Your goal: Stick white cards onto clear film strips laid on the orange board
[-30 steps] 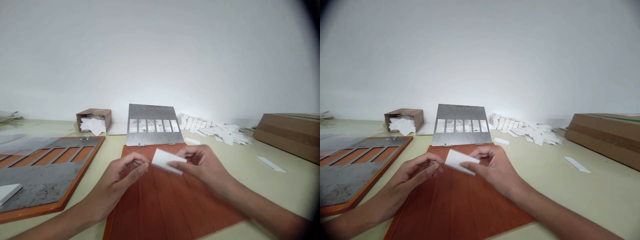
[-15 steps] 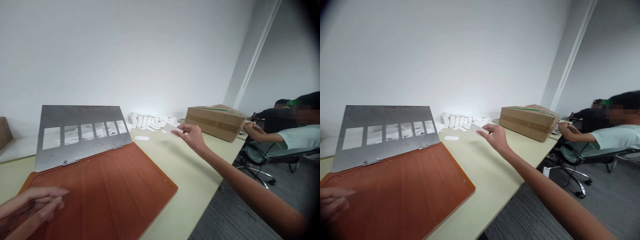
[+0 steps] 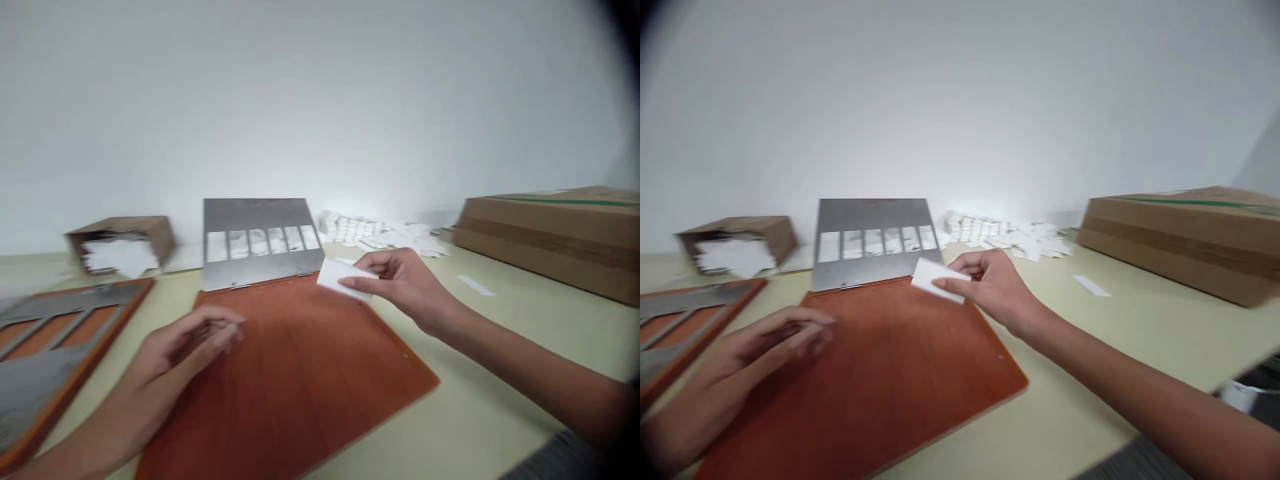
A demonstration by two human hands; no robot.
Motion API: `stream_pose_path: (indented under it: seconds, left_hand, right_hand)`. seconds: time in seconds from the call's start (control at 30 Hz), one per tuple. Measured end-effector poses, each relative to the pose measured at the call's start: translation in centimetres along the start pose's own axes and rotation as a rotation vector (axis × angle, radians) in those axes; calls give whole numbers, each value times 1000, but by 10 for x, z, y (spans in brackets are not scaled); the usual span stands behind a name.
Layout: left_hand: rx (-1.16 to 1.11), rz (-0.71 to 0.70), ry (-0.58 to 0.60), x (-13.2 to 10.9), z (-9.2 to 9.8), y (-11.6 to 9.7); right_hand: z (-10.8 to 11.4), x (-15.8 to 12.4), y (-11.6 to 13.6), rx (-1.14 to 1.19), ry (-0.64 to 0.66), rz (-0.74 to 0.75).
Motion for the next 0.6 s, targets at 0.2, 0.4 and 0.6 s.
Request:
stream_pose_path:
  seconds: [0.2, 0.4, 0.6]
  left_hand:
    - [-177, -39, 45, -1, -6, -24]
    - [-299, -46, 34, -1, -6, -21]
    - [-305, -62, 29, 4, -7, -20]
  right_hand:
    - [-84, -6, 20, 137, 356, -8]
    - [-103, -4, 19, 170, 431, -52]
    - [-108, -8, 18, 149, 446, -93]
Point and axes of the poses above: each hand's wrist, its own x-axis towards the middle knuckle, its own z-axis out of the back of the hand, y = z × x, the point moved 1 cm from there along x, towards the middle knuckle, and after that the axes turned 7 degrees about -z, right-handed, at the moved point
